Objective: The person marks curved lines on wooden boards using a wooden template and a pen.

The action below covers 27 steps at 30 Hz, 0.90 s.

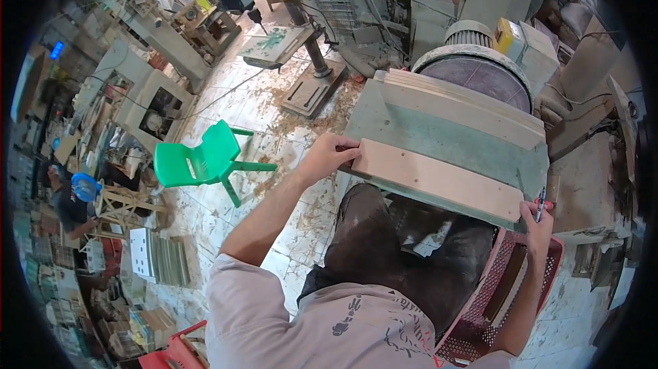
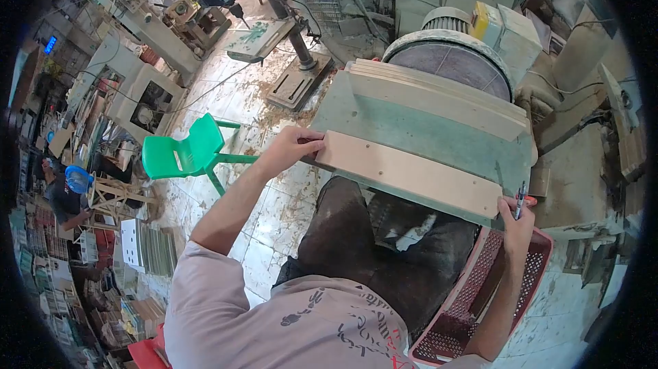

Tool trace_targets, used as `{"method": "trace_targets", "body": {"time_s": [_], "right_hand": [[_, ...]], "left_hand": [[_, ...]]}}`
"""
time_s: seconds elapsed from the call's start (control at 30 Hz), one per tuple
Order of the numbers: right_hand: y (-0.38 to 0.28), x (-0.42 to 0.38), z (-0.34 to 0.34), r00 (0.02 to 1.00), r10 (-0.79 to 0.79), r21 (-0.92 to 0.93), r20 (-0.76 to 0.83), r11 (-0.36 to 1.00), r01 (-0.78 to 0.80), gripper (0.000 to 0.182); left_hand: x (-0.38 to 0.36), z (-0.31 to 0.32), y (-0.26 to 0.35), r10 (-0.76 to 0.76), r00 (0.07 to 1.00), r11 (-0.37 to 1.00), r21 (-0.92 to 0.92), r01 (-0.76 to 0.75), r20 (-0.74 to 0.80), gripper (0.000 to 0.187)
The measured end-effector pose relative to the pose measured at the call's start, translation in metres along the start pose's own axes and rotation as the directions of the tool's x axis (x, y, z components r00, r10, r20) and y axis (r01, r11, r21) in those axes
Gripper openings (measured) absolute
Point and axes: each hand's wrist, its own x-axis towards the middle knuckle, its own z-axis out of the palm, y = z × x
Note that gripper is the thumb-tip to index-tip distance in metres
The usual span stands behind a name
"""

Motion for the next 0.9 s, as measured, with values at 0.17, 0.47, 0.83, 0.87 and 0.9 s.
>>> {"method": "trace_targets", "body": {"time_s": [0.17, 0.47, 0.83, 0.87, 0.9], "right_hand": [[0.006, 0.001, 0.000, 1.000, 0.030, 0.039, -0.004, 0.999, -0.029, 0.025], [-0.006, -0.004, 0.005, 1.000, 0.006, 0.071, -0.005, 0.997, -0.005, 0.023], [-0.004, -0.009, 0.010, 0.998, 0.029, 0.097, -0.055, 0.995, -0.024, 0.025], [-0.004, -0.009, 0.011, 0.997, 0.039, 0.104, -0.068, 0.994, -0.031, 0.025], [-0.005, -0.009, 0.011, 0.998, 0.040, 0.121, -0.057, 0.992, -0.032, 0.024]], "left_hand": [[0.002, 0.002, -0.007, -0.025, 1.000, 0.992, -0.124, 0.025, 0.003, 0.028], [0.008, 0.002, -0.021, 0.029, 0.998, 0.995, -0.091, -0.034, -0.050, 0.025], [0.006, 0.002, -0.016, -0.095, 0.994, 0.983, -0.163, 0.084, -0.060, 0.026], [0.006, 0.002, -0.015, -0.093, 0.994, 0.983, -0.163, 0.082, -0.064, 0.026], [0.006, 0.003, -0.013, -0.107, 0.991, 0.986, -0.138, 0.096, -0.074, 0.025]]}}
